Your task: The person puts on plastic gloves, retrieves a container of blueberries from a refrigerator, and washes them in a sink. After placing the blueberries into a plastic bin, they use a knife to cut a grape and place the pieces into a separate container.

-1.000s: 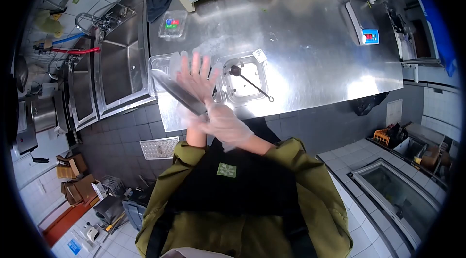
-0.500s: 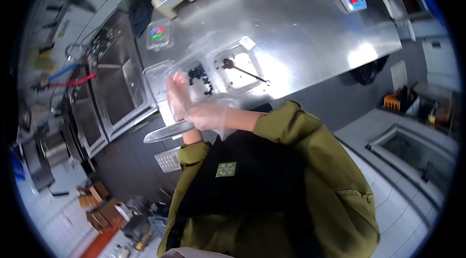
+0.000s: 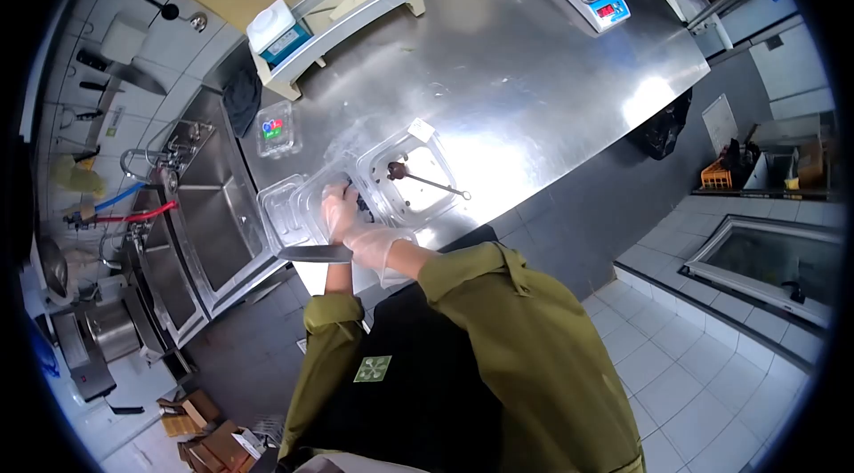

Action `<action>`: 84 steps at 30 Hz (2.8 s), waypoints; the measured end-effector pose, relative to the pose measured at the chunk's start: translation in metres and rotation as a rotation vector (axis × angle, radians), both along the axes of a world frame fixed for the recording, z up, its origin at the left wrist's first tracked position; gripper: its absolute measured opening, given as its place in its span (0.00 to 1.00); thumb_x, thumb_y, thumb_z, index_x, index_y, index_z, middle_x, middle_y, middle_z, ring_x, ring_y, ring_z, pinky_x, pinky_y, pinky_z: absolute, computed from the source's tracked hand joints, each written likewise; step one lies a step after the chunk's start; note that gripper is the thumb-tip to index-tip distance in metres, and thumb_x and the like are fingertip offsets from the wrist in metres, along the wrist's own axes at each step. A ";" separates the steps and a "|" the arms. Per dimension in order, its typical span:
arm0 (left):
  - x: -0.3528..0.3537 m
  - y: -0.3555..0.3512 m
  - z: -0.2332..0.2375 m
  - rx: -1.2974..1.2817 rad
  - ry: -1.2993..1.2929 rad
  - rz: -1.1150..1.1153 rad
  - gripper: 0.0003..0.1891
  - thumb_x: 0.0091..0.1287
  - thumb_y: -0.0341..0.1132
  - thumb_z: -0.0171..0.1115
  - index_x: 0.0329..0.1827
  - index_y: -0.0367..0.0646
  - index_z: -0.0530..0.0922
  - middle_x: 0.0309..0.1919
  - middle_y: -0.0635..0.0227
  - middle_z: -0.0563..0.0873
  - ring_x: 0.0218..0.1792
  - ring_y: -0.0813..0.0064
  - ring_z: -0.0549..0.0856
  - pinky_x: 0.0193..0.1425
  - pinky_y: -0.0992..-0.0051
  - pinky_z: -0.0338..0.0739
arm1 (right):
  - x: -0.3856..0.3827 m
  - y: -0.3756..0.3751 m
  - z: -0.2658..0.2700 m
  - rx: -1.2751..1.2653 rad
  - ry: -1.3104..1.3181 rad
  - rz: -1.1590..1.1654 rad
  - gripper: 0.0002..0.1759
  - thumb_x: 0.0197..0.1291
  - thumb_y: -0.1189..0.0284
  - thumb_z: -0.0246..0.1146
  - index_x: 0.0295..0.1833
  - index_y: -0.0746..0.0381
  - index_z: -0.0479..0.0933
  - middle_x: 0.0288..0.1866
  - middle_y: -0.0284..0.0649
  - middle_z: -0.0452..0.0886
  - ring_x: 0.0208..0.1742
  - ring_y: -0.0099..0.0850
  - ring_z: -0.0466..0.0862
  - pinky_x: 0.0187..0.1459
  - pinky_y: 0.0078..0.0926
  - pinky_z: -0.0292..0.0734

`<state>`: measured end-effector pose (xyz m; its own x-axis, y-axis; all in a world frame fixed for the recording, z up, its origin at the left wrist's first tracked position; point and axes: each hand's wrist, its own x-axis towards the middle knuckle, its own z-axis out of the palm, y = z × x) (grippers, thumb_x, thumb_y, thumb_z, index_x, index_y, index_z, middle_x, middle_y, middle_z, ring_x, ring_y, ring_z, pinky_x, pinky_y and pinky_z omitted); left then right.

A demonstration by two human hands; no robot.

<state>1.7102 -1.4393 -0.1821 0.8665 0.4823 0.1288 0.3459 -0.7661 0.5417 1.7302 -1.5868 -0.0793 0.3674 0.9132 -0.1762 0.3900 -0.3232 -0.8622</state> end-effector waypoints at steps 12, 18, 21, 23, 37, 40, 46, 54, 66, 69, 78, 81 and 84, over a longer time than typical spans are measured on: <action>0.008 0.005 -0.039 0.112 0.398 -0.044 0.11 0.63 0.33 0.52 0.40 0.39 0.80 0.39 0.51 0.85 0.40 0.51 0.85 0.43 0.57 0.79 | 0.031 -0.078 0.050 -0.126 0.289 -0.397 0.25 0.61 0.53 0.59 0.44 0.69 0.73 0.34 0.49 0.77 0.37 0.36 0.78 0.41 0.33 0.72; -0.003 -0.005 0.077 -0.205 0.208 -0.047 0.10 0.59 0.25 0.60 0.43 0.35 0.81 0.38 0.52 0.85 0.39 0.61 0.85 0.49 0.67 0.78 | 0.035 -0.104 0.066 0.001 0.392 -0.629 0.23 0.62 0.59 0.60 0.52 0.68 0.74 0.37 0.43 0.79 0.38 0.31 0.78 0.43 0.29 0.72; -0.014 -0.032 0.143 -1.000 -0.041 0.218 0.12 0.60 0.26 0.63 0.46 0.32 0.81 0.36 0.60 0.85 0.41 0.70 0.83 0.54 0.73 0.75 | 0.030 -0.108 0.067 0.080 0.458 -0.677 0.23 0.64 0.59 0.58 0.53 0.68 0.74 0.38 0.42 0.79 0.39 0.27 0.77 0.43 0.27 0.72; -0.014 -0.049 0.158 -1.439 -0.183 0.265 0.13 0.62 0.28 0.64 0.48 0.32 0.80 0.37 0.65 0.84 0.42 0.75 0.82 0.55 0.76 0.73 | 0.023 -0.108 0.062 0.181 0.490 -0.700 0.19 0.66 0.64 0.57 0.54 0.68 0.73 0.38 0.40 0.79 0.40 0.23 0.75 0.43 0.25 0.72; 0.021 -0.129 0.205 -2.024 -0.347 -0.059 0.24 0.70 0.47 0.55 0.58 0.35 0.72 0.51 0.64 0.78 0.52 0.70 0.77 0.61 0.66 0.68 | 0.010 -0.130 0.101 0.216 -0.430 -0.550 0.39 0.56 0.84 0.59 0.73 0.62 0.55 0.39 0.47 0.79 0.27 0.39 0.79 0.30 0.26 0.75; 0.026 -0.133 0.201 -2.003 -0.359 -0.090 0.23 0.70 0.48 0.56 0.57 0.36 0.73 0.50 0.65 0.79 0.52 0.71 0.76 0.61 0.67 0.67 | 0.016 -0.130 0.097 0.262 -0.457 -0.543 0.40 0.52 0.87 0.58 0.73 0.61 0.56 0.34 0.42 0.76 0.22 0.35 0.75 0.24 0.27 0.73; 0.023 -0.132 0.178 -2.070 -0.308 -0.109 0.21 0.69 0.49 0.57 0.52 0.39 0.75 0.48 0.69 0.78 0.50 0.74 0.76 0.60 0.70 0.67 | 0.010 -0.135 0.089 0.059 -0.563 -0.525 0.43 0.45 0.87 0.57 0.72 0.59 0.59 0.25 0.38 0.66 0.18 0.34 0.70 0.17 0.29 0.69; 0.031 -0.140 0.192 -1.972 -0.314 -0.010 0.12 0.69 0.41 0.59 0.41 0.39 0.76 0.41 0.71 0.78 0.45 0.79 0.75 0.55 0.74 0.67 | 0.013 -0.129 0.095 -0.014 -0.508 -0.557 0.41 0.48 0.85 0.56 0.72 0.60 0.58 0.29 0.41 0.70 0.19 0.39 0.74 0.20 0.34 0.72; 0.035 -0.137 0.194 -1.989 -0.276 0.109 0.10 0.72 0.35 0.54 0.46 0.37 0.77 0.40 0.68 0.81 0.42 0.78 0.79 0.51 0.77 0.72 | 0.022 -0.124 0.089 -0.076 -0.238 -0.495 0.42 0.56 0.87 0.53 0.76 0.55 0.50 0.38 0.54 0.77 0.29 0.48 0.77 0.32 0.39 0.73; 0.034 -0.140 0.193 -1.997 -0.313 0.134 0.13 0.71 0.37 0.56 0.51 0.36 0.75 0.43 0.67 0.82 0.44 0.77 0.79 0.52 0.76 0.73 | 0.017 -0.124 0.087 -0.084 -0.283 -0.490 0.42 0.56 0.87 0.54 0.76 0.55 0.50 0.39 0.53 0.77 0.29 0.48 0.77 0.31 0.39 0.73; 0.032 -0.139 0.190 -2.003 -0.371 0.161 0.17 0.72 0.42 0.54 0.56 0.39 0.73 0.48 0.70 0.79 0.49 0.77 0.77 0.57 0.73 0.69 | 0.014 -0.122 0.091 0.028 -0.305 -0.548 0.42 0.55 0.88 0.54 0.75 0.54 0.52 0.42 0.52 0.78 0.29 0.47 0.77 0.31 0.38 0.73; 0.031 -0.138 0.188 -2.134 -0.373 0.107 0.18 0.75 0.39 0.49 0.61 0.38 0.69 0.52 0.66 0.78 0.52 0.75 0.76 0.57 0.74 0.72 | 0.015 -0.123 0.095 0.049 -0.273 -0.573 0.42 0.55 0.88 0.54 0.75 0.54 0.52 0.43 0.53 0.77 0.30 0.48 0.77 0.32 0.39 0.73; 0.030 -0.134 0.184 -2.414 -0.340 0.090 0.16 0.75 0.36 0.48 0.61 0.37 0.68 0.53 0.64 0.78 0.53 0.74 0.77 0.59 0.74 0.72 | 0.016 -0.125 0.099 0.070 -0.222 -0.556 0.46 0.52 0.90 0.54 0.76 0.55 0.48 0.51 0.52 0.76 0.34 0.47 0.79 0.35 0.36 0.76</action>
<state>1.7406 -1.5730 0.0017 0.9207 -0.0394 -0.3883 0.0818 0.9923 0.0931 1.7466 -1.7117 0.0195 0.8142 0.5804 0.0129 0.3518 -0.4756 -0.8062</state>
